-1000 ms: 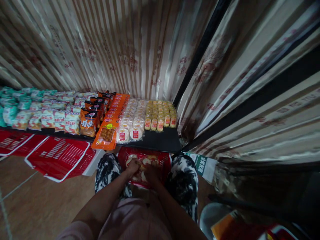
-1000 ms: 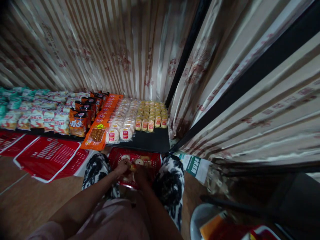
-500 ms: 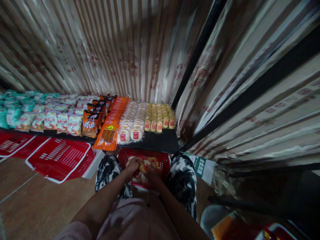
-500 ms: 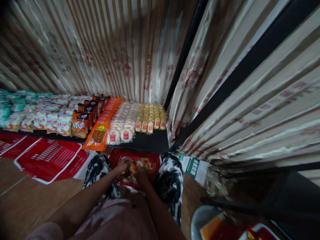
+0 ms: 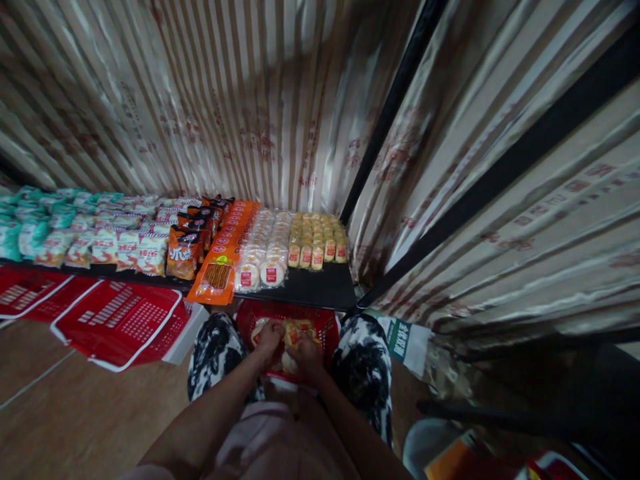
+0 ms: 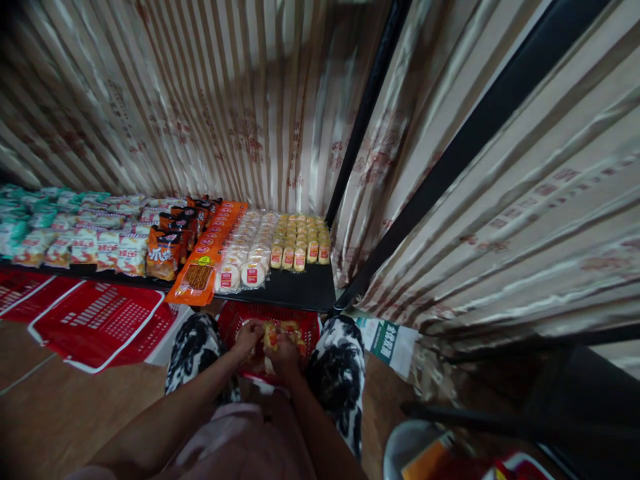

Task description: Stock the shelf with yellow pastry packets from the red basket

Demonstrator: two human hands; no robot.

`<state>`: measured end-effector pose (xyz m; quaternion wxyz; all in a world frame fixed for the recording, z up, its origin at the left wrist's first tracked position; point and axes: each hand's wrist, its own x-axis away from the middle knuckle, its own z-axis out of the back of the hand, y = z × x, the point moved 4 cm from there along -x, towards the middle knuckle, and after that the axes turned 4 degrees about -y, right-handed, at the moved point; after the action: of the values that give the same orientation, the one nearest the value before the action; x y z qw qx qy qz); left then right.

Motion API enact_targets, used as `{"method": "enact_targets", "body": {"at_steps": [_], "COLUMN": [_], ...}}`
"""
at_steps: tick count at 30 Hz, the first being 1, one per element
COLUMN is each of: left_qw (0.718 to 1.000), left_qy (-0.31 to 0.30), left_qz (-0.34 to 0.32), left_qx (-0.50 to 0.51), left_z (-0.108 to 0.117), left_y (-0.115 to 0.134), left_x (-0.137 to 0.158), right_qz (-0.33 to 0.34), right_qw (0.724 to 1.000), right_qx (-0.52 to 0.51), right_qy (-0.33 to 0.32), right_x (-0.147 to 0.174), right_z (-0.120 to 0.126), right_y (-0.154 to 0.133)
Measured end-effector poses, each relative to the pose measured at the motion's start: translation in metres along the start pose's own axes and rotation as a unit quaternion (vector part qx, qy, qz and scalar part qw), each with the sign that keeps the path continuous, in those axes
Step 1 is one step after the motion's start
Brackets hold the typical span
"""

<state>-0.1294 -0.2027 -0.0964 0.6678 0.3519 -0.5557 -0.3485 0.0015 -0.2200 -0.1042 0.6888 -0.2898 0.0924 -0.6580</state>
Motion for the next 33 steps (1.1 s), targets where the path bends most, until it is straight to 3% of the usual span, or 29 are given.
{"method": "enact_targets", "body": {"at_steps": [12,18,33], "left_qw": [0.995,0.992,0.977], "left_qy": [-0.012,-0.031,-0.015], "left_qz": [-0.093,-0.121,-0.211], "left_qx": [-0.038,0.023,0.009], "left_z": [-0.016,-0.022,-0.032], "left_y": [0.027,0.034,0.074], "left_x": [0.012,0.017,0.031], "right_qz": [-0.026,-0.005,0.023], "right_qw": [0.996,0.989,0.975], "right_qx": [0.024,0.014,-0.108], "right_qy": [0.081,0.147,0.193], "right_x": [0.006,0.012,0.014], "right_z": [0.025,0.035,0.066], "right_y": [-0.007,-0.01,-0.014]}}
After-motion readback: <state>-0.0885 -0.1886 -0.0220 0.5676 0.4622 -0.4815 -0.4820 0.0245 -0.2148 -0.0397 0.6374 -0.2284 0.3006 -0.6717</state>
